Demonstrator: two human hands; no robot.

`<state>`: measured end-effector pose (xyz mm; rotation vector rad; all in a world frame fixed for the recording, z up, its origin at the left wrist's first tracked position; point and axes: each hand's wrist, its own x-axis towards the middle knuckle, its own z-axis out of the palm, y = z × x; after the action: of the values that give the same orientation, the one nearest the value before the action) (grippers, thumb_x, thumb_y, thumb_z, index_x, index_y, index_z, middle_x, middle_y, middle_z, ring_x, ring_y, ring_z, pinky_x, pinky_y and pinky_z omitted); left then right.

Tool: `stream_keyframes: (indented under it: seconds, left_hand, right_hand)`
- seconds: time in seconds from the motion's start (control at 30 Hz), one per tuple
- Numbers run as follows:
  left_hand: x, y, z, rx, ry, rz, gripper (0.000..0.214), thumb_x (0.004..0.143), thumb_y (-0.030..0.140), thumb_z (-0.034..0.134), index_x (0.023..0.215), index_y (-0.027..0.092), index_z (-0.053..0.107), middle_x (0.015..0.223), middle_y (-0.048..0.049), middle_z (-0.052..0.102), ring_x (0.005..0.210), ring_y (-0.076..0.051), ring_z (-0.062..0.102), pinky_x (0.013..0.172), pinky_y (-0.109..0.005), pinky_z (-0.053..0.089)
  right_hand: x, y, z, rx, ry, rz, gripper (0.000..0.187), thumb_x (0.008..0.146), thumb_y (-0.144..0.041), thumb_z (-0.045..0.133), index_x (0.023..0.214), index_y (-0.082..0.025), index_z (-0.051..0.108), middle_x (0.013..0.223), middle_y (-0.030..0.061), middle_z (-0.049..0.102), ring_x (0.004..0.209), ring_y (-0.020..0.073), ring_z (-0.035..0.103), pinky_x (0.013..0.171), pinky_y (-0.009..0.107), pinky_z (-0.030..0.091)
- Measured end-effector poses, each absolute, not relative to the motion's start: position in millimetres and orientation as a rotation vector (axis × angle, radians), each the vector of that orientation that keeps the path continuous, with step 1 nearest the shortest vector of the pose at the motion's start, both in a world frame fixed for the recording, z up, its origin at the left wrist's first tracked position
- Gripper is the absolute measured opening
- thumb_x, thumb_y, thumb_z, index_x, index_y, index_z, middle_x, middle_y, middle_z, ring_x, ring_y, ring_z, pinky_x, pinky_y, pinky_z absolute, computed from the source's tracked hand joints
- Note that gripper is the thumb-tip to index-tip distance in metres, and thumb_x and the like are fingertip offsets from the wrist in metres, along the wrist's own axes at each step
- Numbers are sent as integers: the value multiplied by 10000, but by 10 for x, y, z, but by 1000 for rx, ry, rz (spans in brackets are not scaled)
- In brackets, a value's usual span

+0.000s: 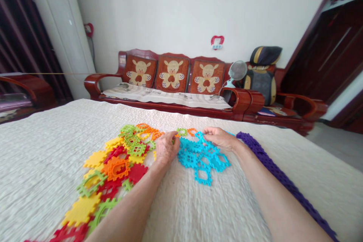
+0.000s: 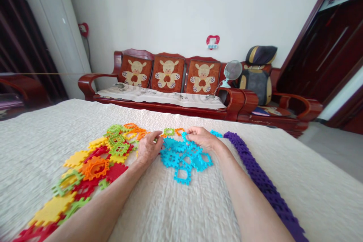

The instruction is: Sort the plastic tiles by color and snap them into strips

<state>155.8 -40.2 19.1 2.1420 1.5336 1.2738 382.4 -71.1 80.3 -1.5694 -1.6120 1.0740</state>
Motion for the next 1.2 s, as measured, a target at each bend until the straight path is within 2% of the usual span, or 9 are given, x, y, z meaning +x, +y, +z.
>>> stream_keyframes:
  seconds: [0.1, 0.17, 0.3, 0.43, 0.57, 0.73, 0.87, 1.07, 1.2]
  left_hand:
    - [1567, -427, 210, 2104, 1421, 1269, 251, 871, 304, 512, 999, 216, 710, 927, -36, 739, 865, -155, 669, 822, -242, 483]
    - [1570, -420, 199, 2100, 1379, 1299, 251, 882, 319, 500, 970, 231, 719, 915, -27, 743, 854, -154, 675, 810, -241, 486]
    - [1562, -378, 167, 2047, 1416, 1390, 252, 882, 290, 491, 944, 221, 726, 915, -43, 744, 861, -166, 678, 822, -255, 488]
    - [1531, -356, 196, 1806, 1611, 1436, 272, 869, 249, 483, 989, 206, 724, 912, -58, 745, 863, -177, 675, 809, -264, 486]
    - [1506, -340, 224, 1677, 1656, 1407, 312, 874, 254, 447, 1019, 193, 717, 864, -59, 747, 844, -183, 676, 799, -275, 482]
    - [1502, -302, 188, 1674, 1644, 1353, 320, 860, 266, 447, 1023, 207, 716, 847, -49, 750, 815, -179, 680, 773, -272, 483]
    - [1496, -279, 158, 1682, 1640, 1358, 328, 857, 267, 443, 1029, 202, 715, 842, -55, 749, 807, -186, 681, 763, -280, 484]
    - [1509, -265, 139, 1741, 1601, 1318, 328, 835, 228, 458, 1025, 173, 719, 844, -69, 742, 810, -183, 674, 792, -277, 482]
    - [1511, -254, 127, 1694, 1554, 1343, 331, 812, 226, 457, 1003, 167, 720, 760, -49, 724, 729, -161, 660, 738, -256, 484]
  right_hand:
    - [3791, -730, 825, -1549, -1499, 1196, 226, 763, -346, 634, 924, -192, 599, 810, 42, 702, 688, 130, 644, 586, 214, 483]
    - [3808, -715, 823, -1551, -1497, 1141, 225, 749, -339, 646, 912, -187, 616, 824, 43, 703, 699, 133, 645, 597, 218, 491]
    - [4016, -637, 757, -1729, -1564, 756, 205, 709, -313, 626, 855, -173, 659, 706, 0, 667, 603, 111, 576, 515, 200, 424]
    - [4291, -601, 671, -2051, -1562, 311, 128, 669, -311, 627, 655, -186, 652, 578, -18, 613, 571, 121, 534, 504, 222, 364]
    - [4404, -614, 616, -2153, -1558, 238, 119, 631, -279, 651, 546, -199, 630, 513, -12, 583, 562, 138, 525, 508, 245, 335]
    - [4396, -609, 584, -2166, -1592, 249, 56, 621, -245, 643, 612, -200, 676, 565, -20, 625, 575, 130, 548, 523, 229, 356]
    - [4402, -595, 569, -2204, -1590, 225, 93, 614, -247, 648, 670, -193, 699, 575, -32, 633, 580, 120, 557, 521, 210, 357]
    - [4435, -601, 554, -2258, -1636, 179, 56, 604, -204, 637, 589, -192, 689, 529, -11, 623, 567, 149, 569, 533, 238, 363]
    - [4356, -609, 623, -2212, -1678, 125, 161, 641, -170, 603, 728, -200, 734, 718, 24, 709, 718, 177, 630, 638, 242, 419]
